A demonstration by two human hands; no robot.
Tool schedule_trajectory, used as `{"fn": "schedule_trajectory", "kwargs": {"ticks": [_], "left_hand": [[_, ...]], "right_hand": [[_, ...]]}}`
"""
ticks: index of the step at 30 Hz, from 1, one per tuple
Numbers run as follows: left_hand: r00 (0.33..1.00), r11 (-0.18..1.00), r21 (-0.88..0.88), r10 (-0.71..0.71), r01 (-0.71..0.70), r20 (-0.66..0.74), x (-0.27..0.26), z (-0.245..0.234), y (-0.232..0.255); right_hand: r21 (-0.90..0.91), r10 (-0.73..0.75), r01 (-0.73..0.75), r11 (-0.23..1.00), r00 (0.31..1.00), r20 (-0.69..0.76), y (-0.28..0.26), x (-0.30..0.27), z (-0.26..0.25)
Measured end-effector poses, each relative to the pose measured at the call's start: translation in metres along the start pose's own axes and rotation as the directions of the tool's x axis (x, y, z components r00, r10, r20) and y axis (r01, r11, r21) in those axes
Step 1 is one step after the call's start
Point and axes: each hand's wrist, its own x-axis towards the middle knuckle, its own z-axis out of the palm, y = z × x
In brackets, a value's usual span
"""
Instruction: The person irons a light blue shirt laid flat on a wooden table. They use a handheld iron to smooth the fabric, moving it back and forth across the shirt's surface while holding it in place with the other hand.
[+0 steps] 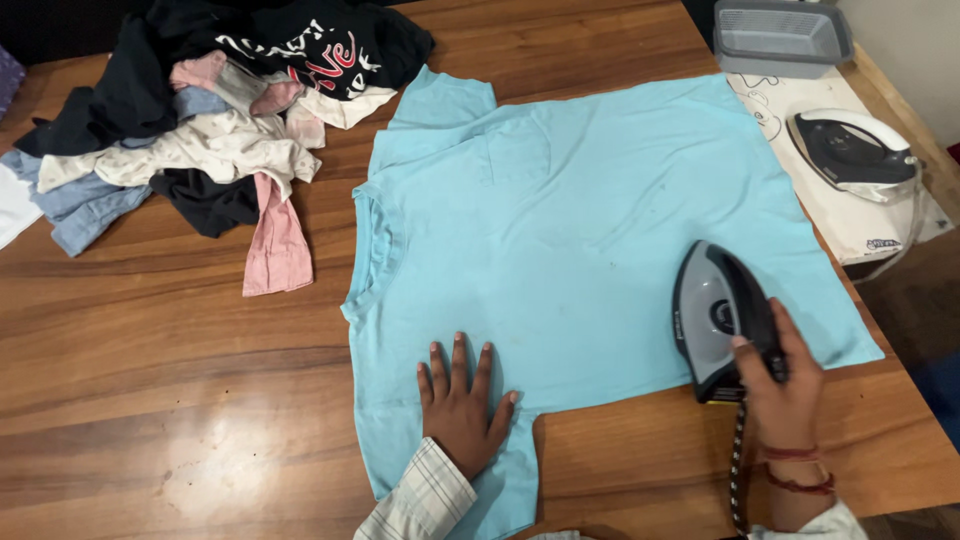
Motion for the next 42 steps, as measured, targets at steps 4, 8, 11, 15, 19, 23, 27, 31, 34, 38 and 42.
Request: {"fn": "schedule_trajectory", "kwargs": {"ticks": [4,8,11,15,19,23,27,31,34,38,42], "left_hand": [[1.000,1.000,-0.005,-0.007,0.007,0.020,0.000,-0.001,0.000],[1.000,1.000,-0.015,0.003,-0.003,0.014,0.001,-0.002,-0.001],[1.000,1.000,-0.019,0.003,-0.002,0.021,0.001,-0.003,0.001],[0.999,0.999,-0.033,-0.001,0.002,0.040,0.001,-0.002,-0.001],[1.000,0.996,-0.090,-0.004,0.004,-0.003,-0.004,0.003,-0.005],[0.996,0.983,-0.173,-0.065,0.054,-0.059,-0.002,0.005,-0.014],[0.989,0.996,-0.057,-0.082,0.076,-0.126,-0.007,0.007,-0.014],[0.995,0.999,-0.005,-0.038,0.038,-0.094,-0.015,0.000,-0.013],[0.997,0.999,-0.003,-0.042,0.042,-0.060,-0.015,-0.002,-0.010],[0.998,0.999,-0.007,-0.048,0.048,-0.040,-0.016,-0.003,-0.011],[0.995,0.999,-0.017,-0.050,0.048,-0.082,-0.016,-0.001,-0.010]], "right_hand": [[-0.069,-0.032,0.026,0.997,0.997,-0.073,0.013,0.011,-0.034],[-0.033,-0.042,0.039,0.999,0.993,-0.106,0.026,0.020,-0.061],[-0.050,-0.064,0.058,0.997,0.988,-0.138,0.036,0.025,-0.073],[-0.101,-0.107,0.091,0.991,0.980,-0.169,0.054,0.031,-0.080],[-0.115,-0.158,0.138,0.984,0.970,-0.188,0.072,0.036,-0.087],[-0.104,-0.152,0.132,0.986,0.963,-0.223,0.079,0.043,-0.086],[-0.248,-0.194,0.123,0.961,0.938,-0.287,0.063,0.047,-0.079],[0.115,-0.056,0.087,0.990,0.967,-0.249,0.023,0.039,-0.042],[0.171,0.038,-0.025,0.985,0.997,-0.073,-0.020,0.017,-0.003],[0.101,-0.060,0.031,0.994,0.953,0.298,-0.065,-0.017,0.074],[0.166,-0.103,-0.003,0.986,0.772,0.628,-0.082,-0.036,0.131]]}}
